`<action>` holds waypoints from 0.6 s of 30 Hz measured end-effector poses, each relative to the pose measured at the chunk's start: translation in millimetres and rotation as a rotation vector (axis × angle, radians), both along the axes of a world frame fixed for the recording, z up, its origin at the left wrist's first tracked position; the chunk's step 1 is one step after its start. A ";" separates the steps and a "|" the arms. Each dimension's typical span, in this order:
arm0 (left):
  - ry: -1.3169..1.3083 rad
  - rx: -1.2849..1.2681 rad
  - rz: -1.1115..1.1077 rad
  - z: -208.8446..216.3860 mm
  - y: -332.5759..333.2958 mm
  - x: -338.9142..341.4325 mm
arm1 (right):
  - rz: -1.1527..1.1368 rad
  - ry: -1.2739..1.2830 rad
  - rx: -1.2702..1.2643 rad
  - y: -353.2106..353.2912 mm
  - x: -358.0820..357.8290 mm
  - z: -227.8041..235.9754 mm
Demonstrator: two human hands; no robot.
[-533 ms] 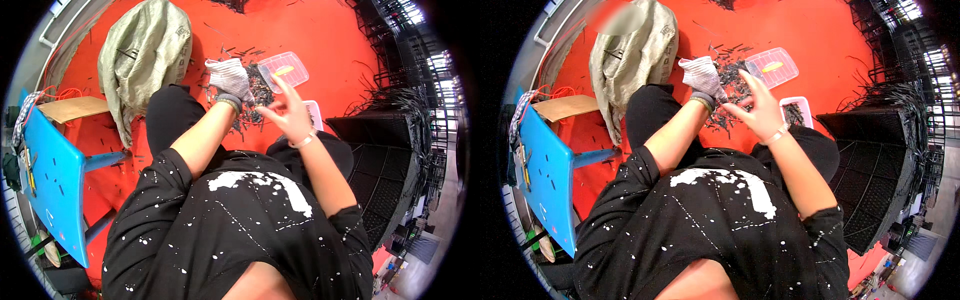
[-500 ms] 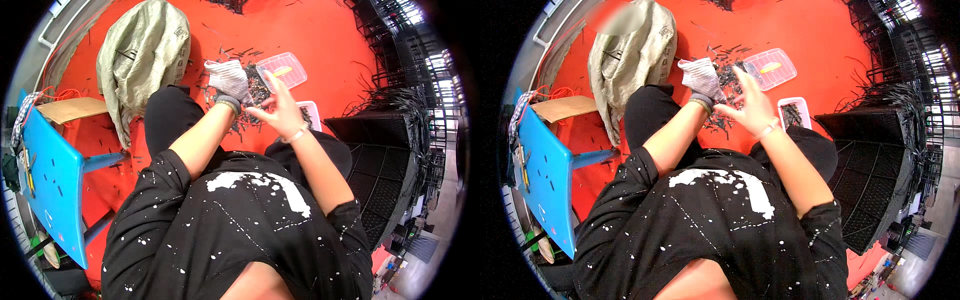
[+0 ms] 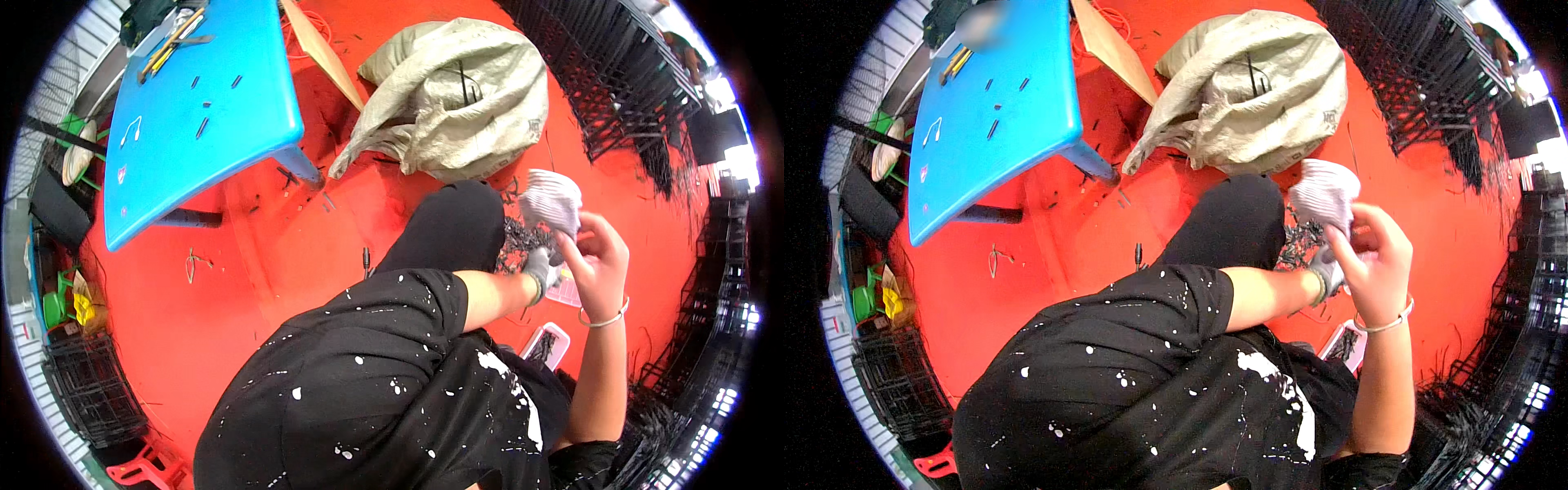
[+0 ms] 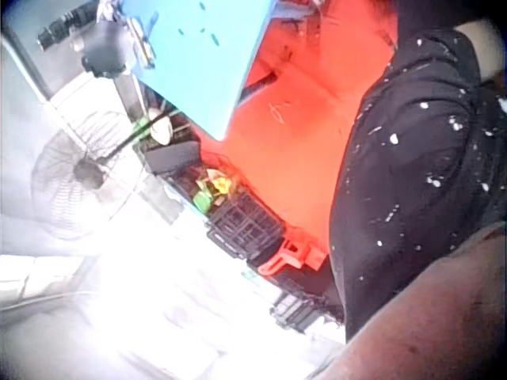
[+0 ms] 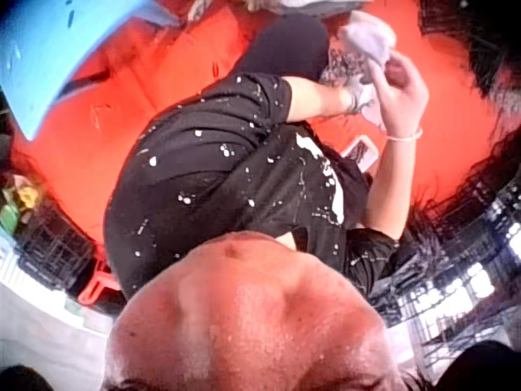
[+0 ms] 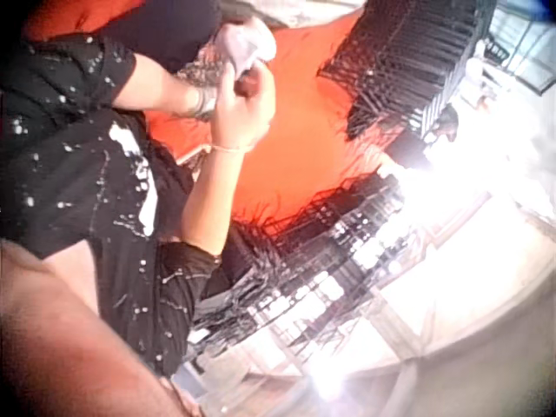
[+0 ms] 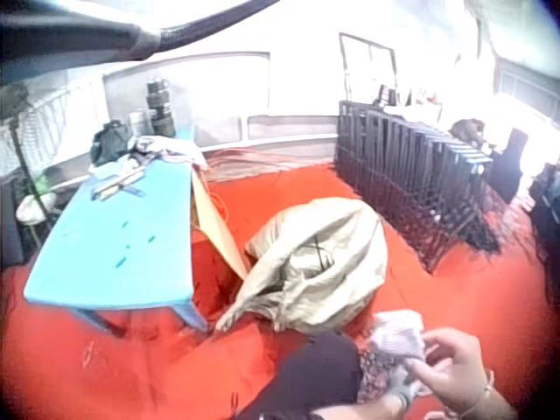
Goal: The person sits on the floor and sorts through a large pile of black cable fragments. They pick up individual pieces, inspect them, and place them into a white plastic container. The person also handles a red cable and a green tool during the process.
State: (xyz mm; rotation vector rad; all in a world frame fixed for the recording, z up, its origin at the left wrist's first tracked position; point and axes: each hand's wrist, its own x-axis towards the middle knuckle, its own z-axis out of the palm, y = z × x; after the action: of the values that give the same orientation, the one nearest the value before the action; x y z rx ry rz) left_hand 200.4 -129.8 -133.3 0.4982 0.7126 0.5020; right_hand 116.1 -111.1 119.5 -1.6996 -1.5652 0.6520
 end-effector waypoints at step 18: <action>-0.010 -0.071 0.093 64.4 34.6 -40.2 | -0.298 0.177 0.211 -22.9 35.9 -45.4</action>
State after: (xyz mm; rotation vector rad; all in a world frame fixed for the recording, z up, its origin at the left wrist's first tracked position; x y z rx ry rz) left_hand 160.2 -95.2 -68.8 0.3971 0.7436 0.5639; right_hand 152.1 -134.0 74.2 -1.6253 -1.1829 0.4534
